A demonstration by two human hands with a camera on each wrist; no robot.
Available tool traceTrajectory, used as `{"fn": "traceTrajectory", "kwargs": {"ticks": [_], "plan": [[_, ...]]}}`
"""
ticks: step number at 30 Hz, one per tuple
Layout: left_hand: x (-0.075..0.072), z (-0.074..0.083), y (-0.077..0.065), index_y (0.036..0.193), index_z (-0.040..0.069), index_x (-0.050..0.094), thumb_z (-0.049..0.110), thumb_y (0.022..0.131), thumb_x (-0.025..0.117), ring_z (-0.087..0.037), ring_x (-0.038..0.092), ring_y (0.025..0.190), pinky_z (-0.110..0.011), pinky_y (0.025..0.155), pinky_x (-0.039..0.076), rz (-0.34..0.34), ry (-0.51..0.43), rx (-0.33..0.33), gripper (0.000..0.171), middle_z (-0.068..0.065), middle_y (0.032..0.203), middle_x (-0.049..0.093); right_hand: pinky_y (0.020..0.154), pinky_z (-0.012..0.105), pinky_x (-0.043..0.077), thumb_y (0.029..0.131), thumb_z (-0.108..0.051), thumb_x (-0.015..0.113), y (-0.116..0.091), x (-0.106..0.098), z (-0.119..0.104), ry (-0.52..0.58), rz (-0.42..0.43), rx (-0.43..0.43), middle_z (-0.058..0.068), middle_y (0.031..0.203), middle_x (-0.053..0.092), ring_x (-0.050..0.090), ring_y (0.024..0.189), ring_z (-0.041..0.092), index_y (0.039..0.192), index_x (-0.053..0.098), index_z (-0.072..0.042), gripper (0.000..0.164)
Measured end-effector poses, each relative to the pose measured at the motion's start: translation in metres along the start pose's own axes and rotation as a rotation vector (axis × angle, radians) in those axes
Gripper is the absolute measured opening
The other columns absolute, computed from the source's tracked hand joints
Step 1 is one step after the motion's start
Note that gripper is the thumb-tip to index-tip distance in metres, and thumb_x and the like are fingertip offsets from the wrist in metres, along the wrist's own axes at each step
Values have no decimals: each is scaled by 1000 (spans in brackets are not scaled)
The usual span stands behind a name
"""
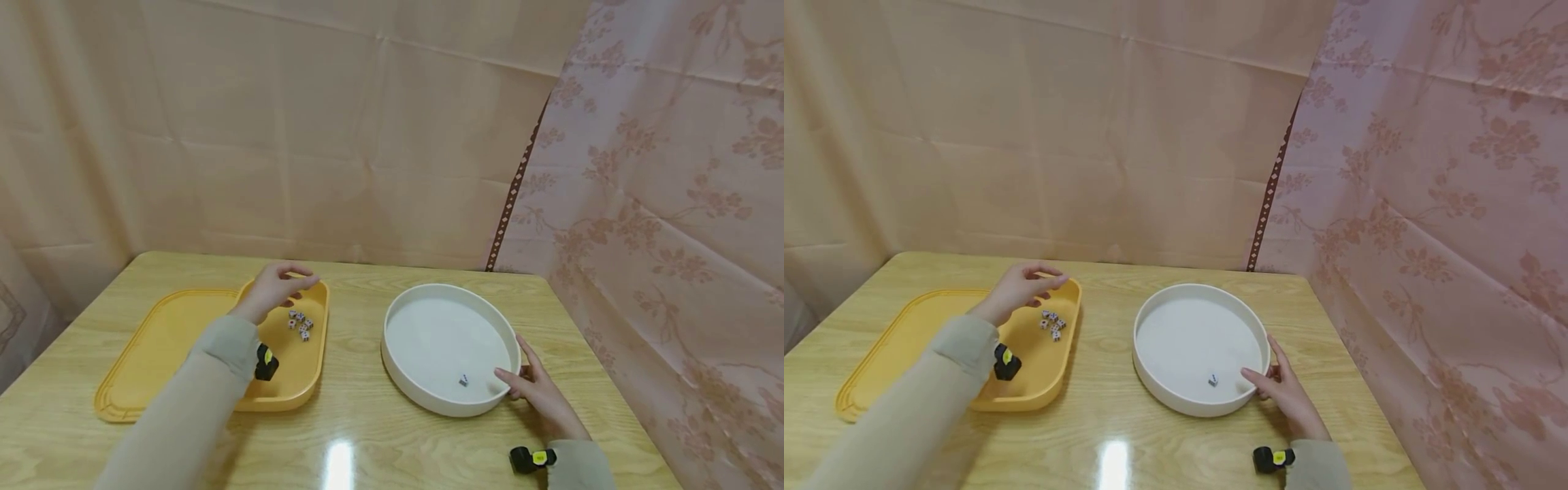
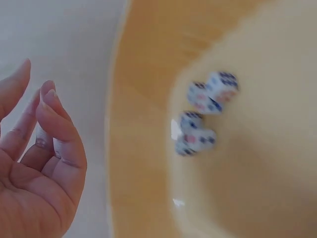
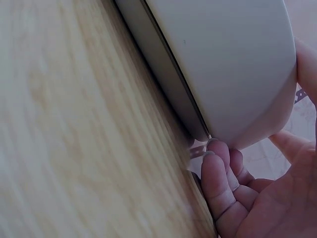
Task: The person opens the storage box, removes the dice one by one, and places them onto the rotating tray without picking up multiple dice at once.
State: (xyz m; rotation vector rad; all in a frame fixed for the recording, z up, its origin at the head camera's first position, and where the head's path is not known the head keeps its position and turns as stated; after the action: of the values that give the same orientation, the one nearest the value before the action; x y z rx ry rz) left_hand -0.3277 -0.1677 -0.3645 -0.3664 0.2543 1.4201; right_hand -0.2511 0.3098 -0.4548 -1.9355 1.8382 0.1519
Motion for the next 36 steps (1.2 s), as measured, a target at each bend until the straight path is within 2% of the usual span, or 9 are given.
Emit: {"fn": "traceTrajectory", "kwargs": {"ticks": [2,7,12,19,23,27,33,36], "plan": [[-2,-8,0,131,5,57,40,95,66,-25,61,97,-32,80,53,14,-7,-24,51,-17,125,63,74,25,51,95,-26,67,0,0,0,-2,0,-3,5,98,54,56,76,13,160,-2,-27,95],[-5,-21,-1,131,3,56,39,94,67,-19,62,92,-33,80,54,41,-30,-53,53,-20,127,63,73,25,52,95,-26,67,1,-1,2,5,1,-2,5,98,54,56,76,14,160,-2,-27,95],[-9,-35,1,131,-1,54,36,95,67,-19,64,91,-30,77,56,62,-44,-80,54,-20,124,64,74,24,51,94,-28,69,1,-1,1,13,6,6,5,97,53,56,77,14,160,0,-28,96],[-9,-46,3,128,-4,57,26,94,69,-10,62,73,-24,64,55,84,-75,-131,48,-5,101,68,74,24,51,93,-29,69,0,-1,0,27,6,8,5,97,53,56,77,13,160,0,-29,96],[-5,-47,3,129,-6,55,22,94,68,-9,62,68,-23,61,53,74,-96,-144,46,-4,92,67,74,25,52,94,-27,68,-1,-1,-1,14,-4,-5,5,95,54,56,77,13,160,-1,-28,95],[1,-50,5,131,-8,51,20,96,66,-9,61,66,-23,61,53,36,-100,-151,48,-6,92,66,74,25,52,95,-25,68,-1,-1,-1,13,-4,-12,5,94,54,56,76,13,160,1,-28,94],[6,-61,11,130,-10,50,20,96,66,-6,52,56,-21,55,45,20,-78,-159,48,3,69,60,74,25,51,94,-24,68,-1,0,-2,39,0,-10,5,96,54,57,75,13,160,2,-29,94],[7,-69,13,129,-12,50,15,95,66,-4,49,52,-20,53,43,29,-100,-166,46,6,64,58,74,25,51,94,-25,68,0,-1,-1,44,4,-3,5,96,53,57,75,13,160,2,-29,94]]}}
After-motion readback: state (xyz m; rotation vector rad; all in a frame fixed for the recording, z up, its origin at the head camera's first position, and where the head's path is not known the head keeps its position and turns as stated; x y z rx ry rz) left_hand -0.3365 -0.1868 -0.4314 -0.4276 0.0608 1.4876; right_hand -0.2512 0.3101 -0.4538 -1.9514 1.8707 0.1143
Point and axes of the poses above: each hand's wrist, its own y-axis towards the middle knuckle, its own x-axis out of the palm, z = x × y, the point moved 6 cm from there along y, towards the middle knuckle
